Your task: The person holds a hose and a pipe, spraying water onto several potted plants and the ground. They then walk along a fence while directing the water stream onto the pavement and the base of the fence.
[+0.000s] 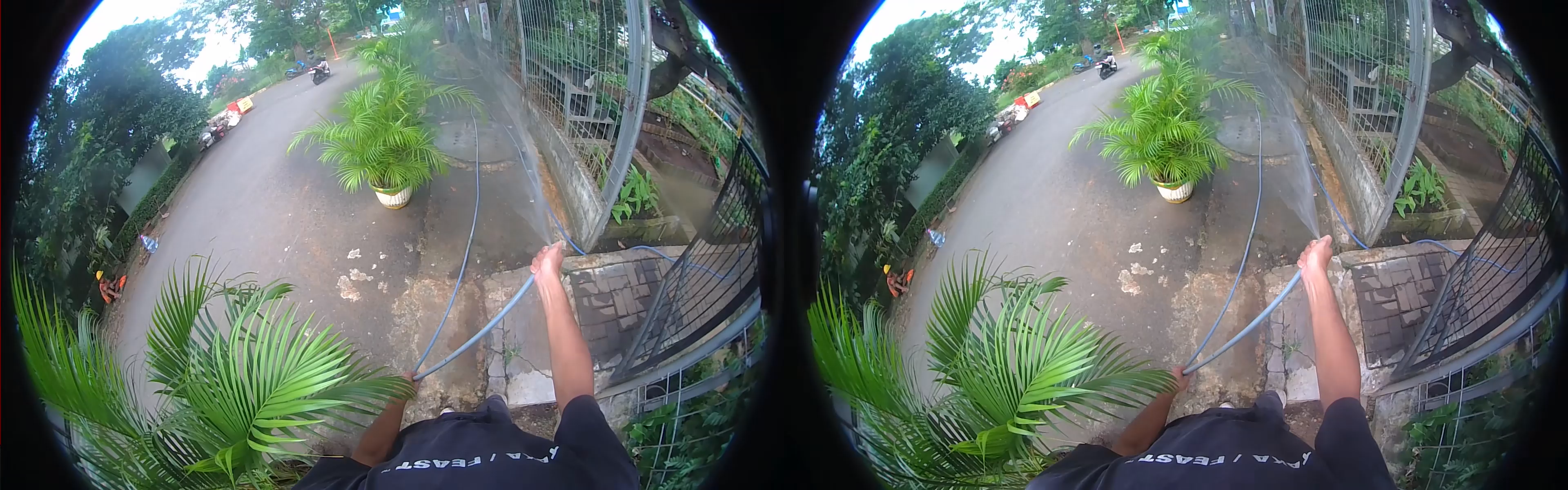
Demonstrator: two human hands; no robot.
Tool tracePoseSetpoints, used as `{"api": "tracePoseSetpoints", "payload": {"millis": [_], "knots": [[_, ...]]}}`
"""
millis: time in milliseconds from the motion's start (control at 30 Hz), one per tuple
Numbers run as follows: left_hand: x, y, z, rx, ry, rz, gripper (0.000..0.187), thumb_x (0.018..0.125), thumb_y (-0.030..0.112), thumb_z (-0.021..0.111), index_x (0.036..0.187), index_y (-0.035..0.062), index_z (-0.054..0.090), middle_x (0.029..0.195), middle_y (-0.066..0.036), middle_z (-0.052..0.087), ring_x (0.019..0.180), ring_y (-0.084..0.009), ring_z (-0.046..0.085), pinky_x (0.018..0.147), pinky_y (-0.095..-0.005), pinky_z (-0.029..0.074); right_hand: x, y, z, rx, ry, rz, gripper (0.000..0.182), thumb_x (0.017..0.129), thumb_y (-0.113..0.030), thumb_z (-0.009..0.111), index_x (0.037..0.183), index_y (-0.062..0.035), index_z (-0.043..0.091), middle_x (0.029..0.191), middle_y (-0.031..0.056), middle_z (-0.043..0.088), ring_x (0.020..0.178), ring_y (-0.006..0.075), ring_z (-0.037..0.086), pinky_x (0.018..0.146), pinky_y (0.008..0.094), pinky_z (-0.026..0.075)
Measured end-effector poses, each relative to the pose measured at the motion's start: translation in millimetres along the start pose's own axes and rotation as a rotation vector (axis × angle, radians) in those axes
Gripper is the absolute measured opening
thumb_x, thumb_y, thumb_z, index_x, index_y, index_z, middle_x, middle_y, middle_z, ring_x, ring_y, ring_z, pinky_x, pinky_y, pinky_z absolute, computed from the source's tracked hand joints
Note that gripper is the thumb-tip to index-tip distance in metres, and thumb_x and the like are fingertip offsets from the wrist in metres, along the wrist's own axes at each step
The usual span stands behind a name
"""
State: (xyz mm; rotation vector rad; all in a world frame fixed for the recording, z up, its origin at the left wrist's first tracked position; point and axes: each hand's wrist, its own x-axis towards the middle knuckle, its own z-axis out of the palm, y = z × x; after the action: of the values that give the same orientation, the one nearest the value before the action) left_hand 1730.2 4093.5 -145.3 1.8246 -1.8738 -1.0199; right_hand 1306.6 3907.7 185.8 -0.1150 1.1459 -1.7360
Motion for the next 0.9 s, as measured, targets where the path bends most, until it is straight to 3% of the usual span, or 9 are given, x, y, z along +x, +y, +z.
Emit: {"api": "tracePoseSetpoints", "payload": {"millis": [67, 167, 367, 500, 600, 767, 833, 900], "knots": [[11, 28, -13, -0.042, 0.149, 0.045, 0.034, 0.087, 0.040, 0.060, 0.087, 0.0057, 0.066, 0.073, -0.019, 0.063, 0.073, -0.0372, 0.063, 0.063, -0.0460, 0.046, 8, -24, 30, 0.009, -0.039, -0.062, 0.051, 0.095, -0.054, 0.025, 0.062, -0.0170, 0.036, 0.046, -0.0034, 0.024, 0.033, 0.0136, 0.022, 0.033, 0.0305, 0.018], [26, 84, -50, -0.031, 0.126, 0.085, 0.037, 0.088, 0.040, 0.059, 0.095, 0.0042, 0.066, 0.087, -0.023, 0.065, 0.086, -0.0416, 0.062, 0.072, -0.0486, 0.049, 6, -70, 78, 0.013, -0.097, -0.128, 0.049, 0.095, -0.052, 0.024, 0.061, -0.0173, 0.035, 0.046, -0.0034, 0.023, 0.034, 0.0137, 0.021, 0.034, 0.0309, 0.017], [24, 176, -106, -0.100, 0.114, 0.090, 0.047, 0.089, 0.049, 0.055, 0.094, 0.0029, 0.065, 0.082, -0.024, 0.063, 0.083, -0.0436, 0.061, 0.070, -0.0488, 0.047, 14, -134, 150, -0.010, -0.075, -0.205, 0.049, 0.095, -0.051, 0.025, 0.060, -0.0168, 0.034, 0.047, -0.0037, 0.022, 0.036, 0.0139, 0.023, 0.036, 0.0318, 0.019], [16, 199, -113, -0.085, 0.119, 0.094, 0.049, 0.089, 0.051, 0.054, 0.091, 0.0022, 0.064, 0.079, -0.024, 0.063, 0.081, -0.0434, 0.061, 0.069, -0.0478, 0.047, 12, -153, 182, -0.076, 0.004, -0.270, 0.050, 0.095, -0.052, 0.026, 0.062, -0.0153, 0.035, 0.048, -0.0032, 0.026, 0.036, 0.0134, 0.026, 0.036, 0.0316, 0.021], [10, 208, -114, -0.094, 0.111, 0.099, 0.050, 0.089, 0.051, 0.054, 0.091, 0.0020, 0.063, 0.077, -0.023, 0.062, 0.079, -0.0423, 0.062, 0.068, -0.0473, 0.047, 12, -152, 201, -0.176, 0.110, -0.300, 0.054, 0.095, -0.048, 0.028, 0.065, -0.0055, 0.044, 0.050, 0.0056, 0.042, 0.039, 0.0195, 0.042, 0.036, 0.0345, 0.034], [12, 190, -97, -0.136, 0.042, 0.067, 0.051, 0.089, 0.051, 0.054, 0.091, 0.0011, 0.062, 0.076, -0.023, 0.062, 0.078, -0.0410, 0.063, 0.067, -0.0464, 0.046, 0, -141, 212, -0.165, 0.104, -0.266, 0.048, 0.094, -0.040, 0.029, 0.065, -0.0048, 0.043, 0.050, 0.0064, 0.042, 0.039, 0.0186, 0.042, 0.036, 0.0342, 0.033], [7, 186, -93, -0.161, 0.057, 0.078, 0.051, 0.089, 0.052, 0.054, 0.091, 0.0010, 0.062, 0.075, -0.023, 0.062, 0.077, -0.0410, 0.062, 0.067, -0.0465, 0.046, 3, -134, 214, -0.185, 0.117, -0.271, 0.053, 0.097, -0.051, 0.027, 0.066, -0.0101, 0.038, 0.049, 0.0009, 0.034, 0.038, 0.0161, 0.036, 0.036, 0.0315, 0.029], [5, 180, -90, -0.184, 0.074, 0.091, 0.051, 0.089, 0.052, 0.054, 0.091, 0.0009, 0.062, 0.074, -0.023, 0.062, 0.076, -0.0410, 0.062, 0.066, -0.0466, 0.046, 1, -128, 213, -0.189, 0.119, -0.258, 0.052, 0.097, -0.050, 0.026, 0.065, -0.0105, 0.038, 0.049, 0.0008, 0.033, 0.038, 0.0158, 0.035, 0.036, 0.0313, 0.028]]}}
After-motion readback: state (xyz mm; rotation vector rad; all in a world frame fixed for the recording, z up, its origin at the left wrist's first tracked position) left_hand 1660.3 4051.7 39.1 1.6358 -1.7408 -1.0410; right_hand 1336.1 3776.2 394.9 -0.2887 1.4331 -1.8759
